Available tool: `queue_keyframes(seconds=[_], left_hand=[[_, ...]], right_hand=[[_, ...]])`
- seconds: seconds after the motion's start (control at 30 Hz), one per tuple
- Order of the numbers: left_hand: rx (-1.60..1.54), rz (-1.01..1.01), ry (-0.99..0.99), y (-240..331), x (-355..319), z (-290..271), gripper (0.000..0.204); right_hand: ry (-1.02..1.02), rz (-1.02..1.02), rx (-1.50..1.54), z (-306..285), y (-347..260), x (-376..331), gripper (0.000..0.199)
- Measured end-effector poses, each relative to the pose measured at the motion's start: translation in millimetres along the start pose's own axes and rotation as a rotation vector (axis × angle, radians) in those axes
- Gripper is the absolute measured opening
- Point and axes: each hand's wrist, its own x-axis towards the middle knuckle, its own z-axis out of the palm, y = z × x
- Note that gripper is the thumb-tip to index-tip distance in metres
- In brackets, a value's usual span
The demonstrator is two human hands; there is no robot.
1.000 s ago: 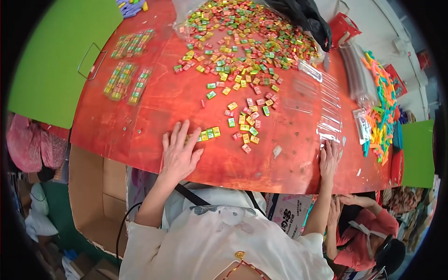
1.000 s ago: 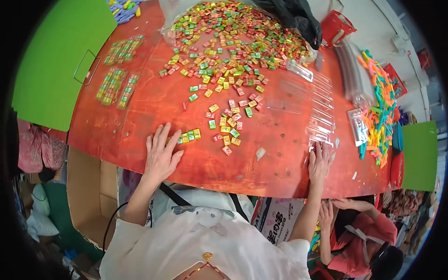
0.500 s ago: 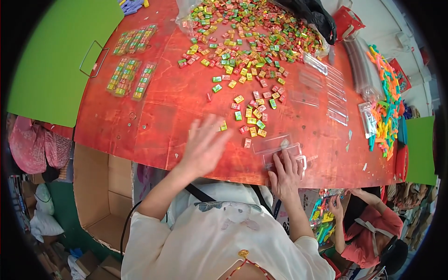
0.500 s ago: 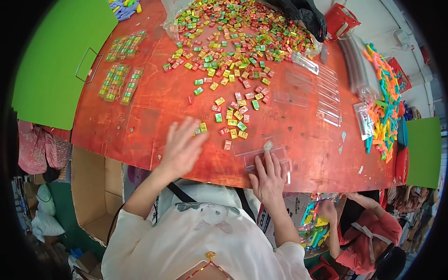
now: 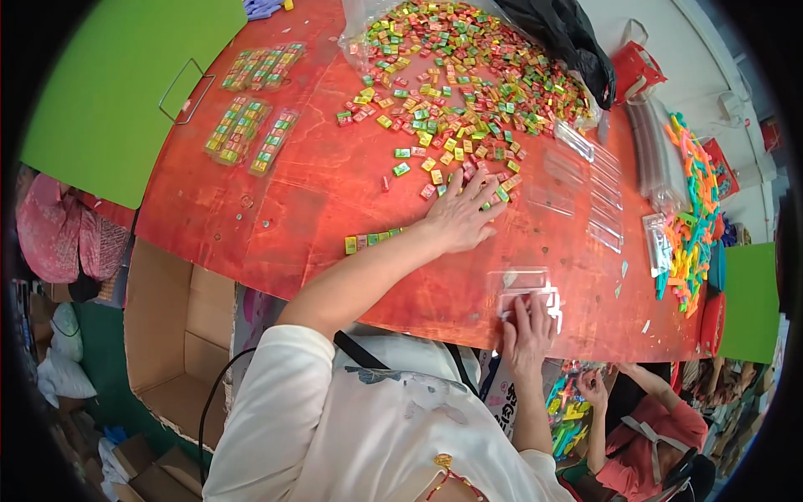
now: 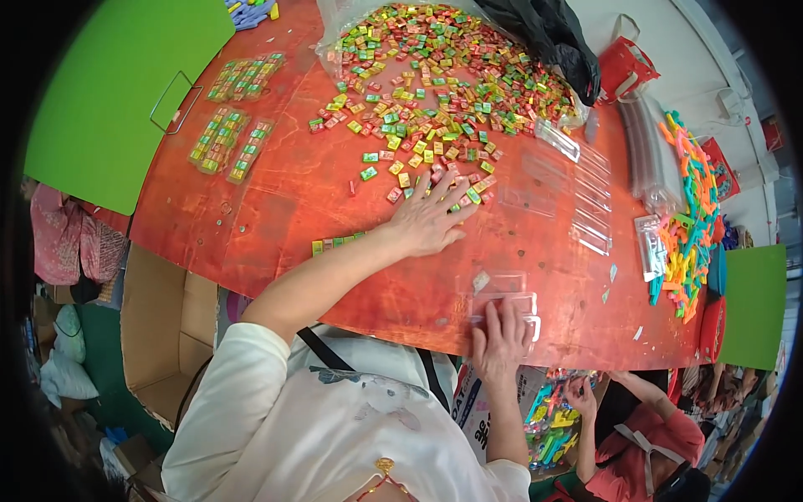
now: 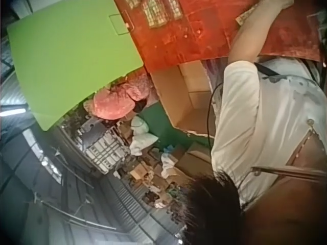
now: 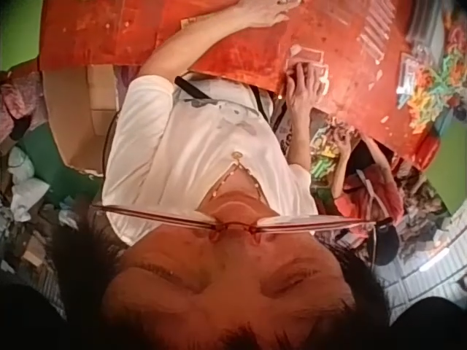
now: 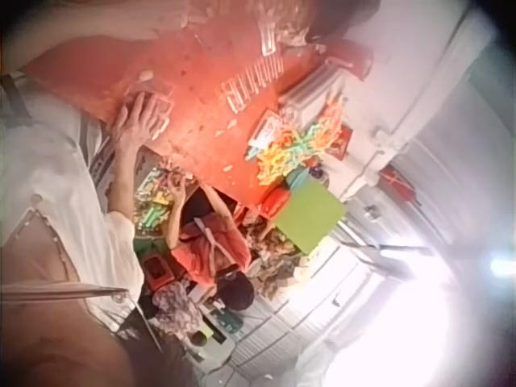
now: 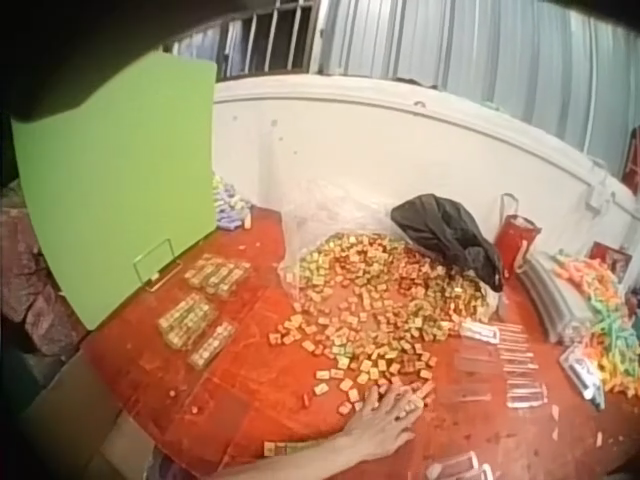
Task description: Sort and organize small colorful toy blocks on a workbench.
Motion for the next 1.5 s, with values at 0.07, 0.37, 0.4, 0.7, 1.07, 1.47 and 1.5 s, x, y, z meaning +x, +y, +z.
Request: queue_keyframes(seconds=[0.07, 0.37, 0.4, 0.7, 1.07, 1.47, 1.5], left_hand=[[0.021, -0.007, -0.019, -11.8, 10.0, -2.9, 0.060], [-0.397, -0.157, 0.251, -71.1, -73.8, -97.8, 0.054], [-0.424, -0.215, 0.185, -78.0, -97.7, -110.8, 0.055], [-0.272, -0.576, -0.012, -39.0, -202.6, -107.8, 0.064], [-0.142, -0.627, -0.101, -29.7, -184.8, -100.3, 0.068], [-0.121, -0.666, -0.115, -22.3, -171.0, -90.8, 0.064], [-0.112, -0.676, -0.096, -20.2, -170.1, -89.6, 0.063]], right_hand=[[-0.057, -0.104, 0.045, -0.2, -14.7, 3.6, 0.050], [-0.142, -0.425, 0.214, 11.6, -108.3, 50.1, 0.055], [-0.146, -0.444, 0.223, 13.5, -115.3, 52.6, 0.054], [-0.018, -0.472, 0.376, 1.4, -116.5, 105.2, 0.038], [0.017, -0.458, 0.150, 61.9, -108.4, 227.1, 0.021], [-0.242, -0.670, 0.389, 43.8, -111.3, 206.1, 0.025], [-0.261, -0.656, 0.398, 43.8, -110.0, 206.7, 0.028]])
